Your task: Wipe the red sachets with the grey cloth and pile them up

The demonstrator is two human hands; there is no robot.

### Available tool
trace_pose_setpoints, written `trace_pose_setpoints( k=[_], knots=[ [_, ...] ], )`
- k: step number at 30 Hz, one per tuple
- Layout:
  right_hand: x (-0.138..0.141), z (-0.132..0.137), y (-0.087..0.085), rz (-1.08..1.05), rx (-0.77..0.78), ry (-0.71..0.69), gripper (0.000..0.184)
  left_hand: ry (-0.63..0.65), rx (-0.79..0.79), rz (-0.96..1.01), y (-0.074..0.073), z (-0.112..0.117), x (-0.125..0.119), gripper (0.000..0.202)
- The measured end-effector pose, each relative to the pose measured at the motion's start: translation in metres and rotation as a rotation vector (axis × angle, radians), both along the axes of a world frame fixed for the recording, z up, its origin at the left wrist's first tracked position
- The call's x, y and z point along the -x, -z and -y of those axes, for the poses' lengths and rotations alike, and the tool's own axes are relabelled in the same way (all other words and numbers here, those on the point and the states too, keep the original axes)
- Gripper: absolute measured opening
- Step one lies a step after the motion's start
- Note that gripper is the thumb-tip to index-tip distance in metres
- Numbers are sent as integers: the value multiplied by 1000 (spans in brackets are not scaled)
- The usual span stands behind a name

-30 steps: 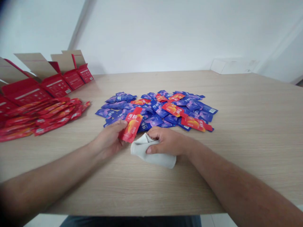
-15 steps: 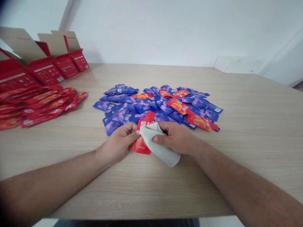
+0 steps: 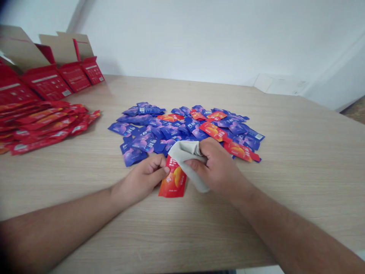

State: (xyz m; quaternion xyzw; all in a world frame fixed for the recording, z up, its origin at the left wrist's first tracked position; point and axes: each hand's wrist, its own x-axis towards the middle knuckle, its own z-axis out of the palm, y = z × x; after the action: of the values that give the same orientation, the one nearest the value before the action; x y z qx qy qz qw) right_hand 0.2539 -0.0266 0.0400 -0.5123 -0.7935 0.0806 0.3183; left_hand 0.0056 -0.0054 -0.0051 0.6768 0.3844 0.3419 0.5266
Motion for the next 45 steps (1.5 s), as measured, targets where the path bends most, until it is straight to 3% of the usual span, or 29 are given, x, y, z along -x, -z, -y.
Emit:
trace_pose_setpoints(
  k=[3, 10, 12, 15, 17, 23, 25, 29, 31, 35, 37, 41, 43, 45],
  knots=[
    [7, 7, 3, 114, -235, -45, 14, 28, -1, -9, -3, 0, -1, 25],
    [26, 22, 13, 307, -170, -446, 8, 31, 126, 78, -3, -1, 1, 29],
    [21, 20, 10, 307, -198, -386, 9, 68, 123, 73, -3, -1, 1, 27],
    [11, 12, 7, 238, -248, -156, 11, 83, 154, 107, -1, -2, 0, 28],
    [9, 9, 7, 218, -248, -108, 10, 67, 175, 126, 1, -3, -1, 30],
    [20, 16, 12, 333, -164, -460, 3, 29, 101, 94, -1, -3, 0, 28],
    [17, 14, 11, 302, -175, -388, 3, 47, 76, 58, -3, -2, 1, 27],
    [7, 6, 10, 190, -208, -99, 10, 62, 76, 20, -3, -2, 1, 27],
    [8, 6, 11, 204, -187, -154, 10, 29, 74, 38, -3, -2, 0, 28],
    [17, 14, 12, 291, -141, -464, 6, 31, 50, 59, -4, -2, 1, 27],
    [15, 14, 10, 277, -164, -400, 6, 62, 43, 46, -5, -2, 1, 26],
    [7, 6, 9, 172, -195, -108, 10, 93, 68, 37, -5, -3, 1, 26],
    [8, 6, 11, 185, -175, -141, 11, 63, 83, 50, -4, -3, 1, 27],
    [14, 10, 13, 253, -139, -302, 10, 25, 80, 75, -4, -3, 0, 27]
  ],
)
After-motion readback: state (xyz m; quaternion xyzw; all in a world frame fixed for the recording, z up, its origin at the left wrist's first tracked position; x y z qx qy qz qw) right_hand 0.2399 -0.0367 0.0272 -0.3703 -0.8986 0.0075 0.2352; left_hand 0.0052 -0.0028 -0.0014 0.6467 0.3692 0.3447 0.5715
